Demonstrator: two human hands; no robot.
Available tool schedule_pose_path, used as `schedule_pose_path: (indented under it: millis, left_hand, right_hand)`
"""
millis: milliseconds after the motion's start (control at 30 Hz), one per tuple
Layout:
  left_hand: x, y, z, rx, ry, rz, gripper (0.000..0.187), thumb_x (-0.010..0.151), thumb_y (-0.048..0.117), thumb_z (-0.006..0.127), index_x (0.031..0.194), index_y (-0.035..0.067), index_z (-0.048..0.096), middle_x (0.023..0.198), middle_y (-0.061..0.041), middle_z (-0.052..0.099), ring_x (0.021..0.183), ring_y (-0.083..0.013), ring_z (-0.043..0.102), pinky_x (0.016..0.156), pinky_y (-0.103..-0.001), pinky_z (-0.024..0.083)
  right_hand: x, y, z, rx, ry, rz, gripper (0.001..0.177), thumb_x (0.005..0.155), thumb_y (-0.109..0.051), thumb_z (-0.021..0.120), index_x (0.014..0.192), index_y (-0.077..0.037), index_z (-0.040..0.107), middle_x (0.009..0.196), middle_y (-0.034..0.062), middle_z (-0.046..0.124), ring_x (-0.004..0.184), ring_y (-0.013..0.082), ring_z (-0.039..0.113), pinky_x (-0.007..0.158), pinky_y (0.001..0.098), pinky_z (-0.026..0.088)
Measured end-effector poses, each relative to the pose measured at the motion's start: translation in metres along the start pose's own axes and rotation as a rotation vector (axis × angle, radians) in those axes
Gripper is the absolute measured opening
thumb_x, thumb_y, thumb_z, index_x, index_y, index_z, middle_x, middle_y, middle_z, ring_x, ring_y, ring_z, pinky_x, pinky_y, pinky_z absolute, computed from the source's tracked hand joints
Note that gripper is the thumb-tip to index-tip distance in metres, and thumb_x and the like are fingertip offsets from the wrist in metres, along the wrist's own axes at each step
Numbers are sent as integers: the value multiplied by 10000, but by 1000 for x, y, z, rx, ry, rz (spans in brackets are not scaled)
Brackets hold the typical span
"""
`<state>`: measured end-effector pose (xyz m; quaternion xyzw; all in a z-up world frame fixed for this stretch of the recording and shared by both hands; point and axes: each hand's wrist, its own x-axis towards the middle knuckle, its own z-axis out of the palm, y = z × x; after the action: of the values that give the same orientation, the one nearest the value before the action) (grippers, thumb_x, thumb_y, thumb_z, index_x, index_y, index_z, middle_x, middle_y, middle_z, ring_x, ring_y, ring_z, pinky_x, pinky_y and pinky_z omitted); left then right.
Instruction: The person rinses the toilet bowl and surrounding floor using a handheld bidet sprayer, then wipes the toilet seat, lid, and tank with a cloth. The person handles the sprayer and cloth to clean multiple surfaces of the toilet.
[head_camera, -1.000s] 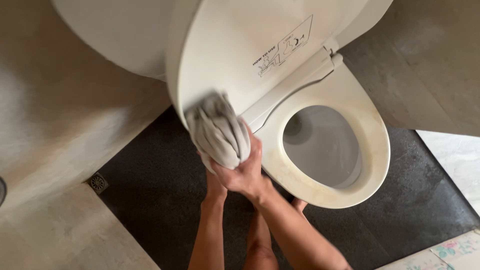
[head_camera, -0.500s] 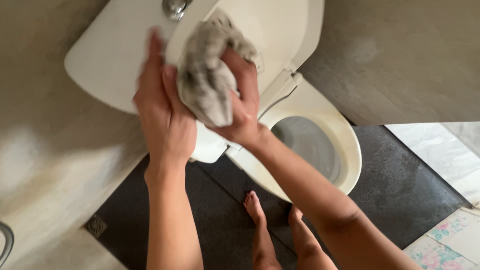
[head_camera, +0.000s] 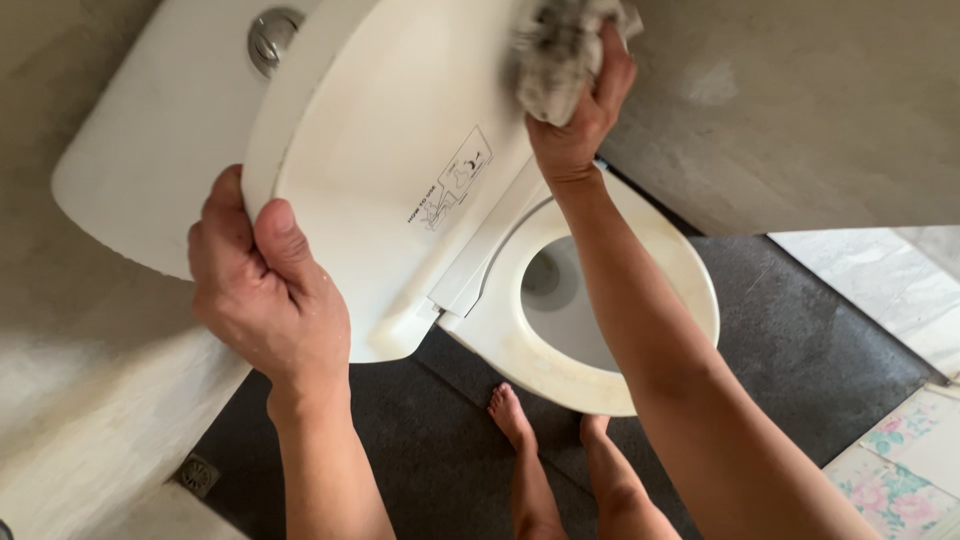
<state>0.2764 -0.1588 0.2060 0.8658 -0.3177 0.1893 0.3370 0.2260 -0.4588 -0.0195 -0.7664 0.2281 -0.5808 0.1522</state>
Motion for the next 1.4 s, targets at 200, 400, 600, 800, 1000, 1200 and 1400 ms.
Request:
schedule_pose_path:
  millis: [200,400,600,800,1000,1200,1400]
  left_hand:
    - [-8,5,-4,-53,2,-2,588,1257,532,341,1305,39,656,1032,-37,664,956,-147,666,783,-281,554]
    - [-8,16,-10,-50,-36,-10,601,1250,512,294,1388,26,620,1183,-57,703,1043,-170,639,900,-313,563]
    - [-2,22,-17,-216,-62,-171,605,1196,503,376,1399,-12,620,1127,-91,645,963,-175,650,870,-339,536]
    - [7,18,-16,-248,-67,-8,557,1278,464,359,1357,-37,588,1362,-125,615,1204,-188,642,1033,-317,534]
    - [-7,15,-10,-246,-56,-11,583,1286,531,345,1221,20,617,1306,-80,626,1193,-163,619,1009,-290,557]
    - [-15,24,-20,-275,-76,-60,588,1297,523,338,1378,-18,551,1328,-107,631,1093,-172,711,941,-286,592]
    - [-5,25,-16,-256,-84,-53,590,1260,476,287,1459,-20,535,1413,-133,641,1206,-169,670,1035,-280,554]
  right_hand:
    - [-120,22,1,54,27,751,634,786,-12,855,1357,-50,583,1411,148,583,1315,345,591,1128,493,501]
    - [-62,-3,7,586,436,1422,366,858,-30,683,1214,53,683,1140,143,720,945,255,688,760,458,631]
    - [-74,-217,14,507,120,622,595,869,-180,765,1388,-20,522,1345,129,541,1139,255,532,914,458,473]
    - [-138,-198,33,1026,-61,233,930,853,-363,850,1586,-160,315,1594,97,326,1395,276,371,1131,489,311]
    - [-147,-14,28,155,155,675,731,1002,-134,720,1612,-1,338,1530,235,527,1437,384,538,1256,518,436]
    - [-182,-123,-9,145,-38,1314,825,943,-216,724,1584,35,270,1457,236,553,1309,350,570,1086,476,503]
    - [-128,-263,-23,415,34,804,669,961,-152,736,1528,-30,403,1488,154,504,1389,276,507,1203,409,418]
